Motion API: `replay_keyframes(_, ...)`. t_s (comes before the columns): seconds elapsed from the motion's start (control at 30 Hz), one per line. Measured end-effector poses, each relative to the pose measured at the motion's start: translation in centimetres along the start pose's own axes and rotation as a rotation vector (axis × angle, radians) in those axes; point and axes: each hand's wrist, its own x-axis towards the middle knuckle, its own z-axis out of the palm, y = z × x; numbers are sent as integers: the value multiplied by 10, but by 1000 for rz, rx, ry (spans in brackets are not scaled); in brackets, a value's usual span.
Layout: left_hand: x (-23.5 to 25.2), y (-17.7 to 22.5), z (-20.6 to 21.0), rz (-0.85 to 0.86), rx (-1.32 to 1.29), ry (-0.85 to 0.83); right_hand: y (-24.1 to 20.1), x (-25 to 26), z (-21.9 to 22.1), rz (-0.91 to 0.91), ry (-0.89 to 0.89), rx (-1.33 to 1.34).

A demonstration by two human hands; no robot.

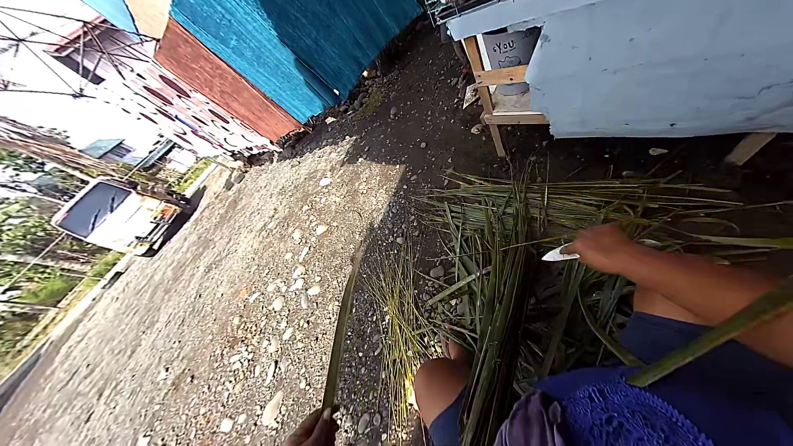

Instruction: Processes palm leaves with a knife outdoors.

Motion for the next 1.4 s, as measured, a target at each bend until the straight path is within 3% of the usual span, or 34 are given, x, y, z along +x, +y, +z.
replay_keyframes(0.07,10,28,31,72,-88,-38,-30,8,25,-52,-198,-121)
replay_keyframes(0.17,9,79,76,119,-45,-136,-68,10,53,34,-431,-225)
replay_keyframes(0.3,8,116,117,183,64,-244,-90,-1,61,-3,-544,-382)
replay_keyframes(0.4,12,124,134,239,92,-276,-78,-3,47,-154,-577,-408)
replay_keyframes(0.47,11,132,141,244,112,-284,-65,5,27,-250,-676,-317)
replay_keyframes(0.57,9,141,155,240,81,-277,-44,5,-5,-317,-768,25)
replay_keyframes(0.63,8,146,163,243,77,-267,-35,1,-14,-386,-717,244)
replay_keyframes(0.73,9,153,183,252,63,-251,-36,-13,-9,-465,-502,671)
replay_keyframes(0.9,-8,184,222,375,302,-196,-91,-38,19,-409,-239,1277)
replay_keyframes(1.03,-32,211,251,567,452,-121,-116,-43,21,-403,-193,1411)
replay_keyframes(1.23,-49,231,275,592,630,-86,-126,-48,19,-227,-170,1634)
replay_keyframes(1.4,-60,230,289,726,653,-53,-137,-49,12,-55,7,1727)
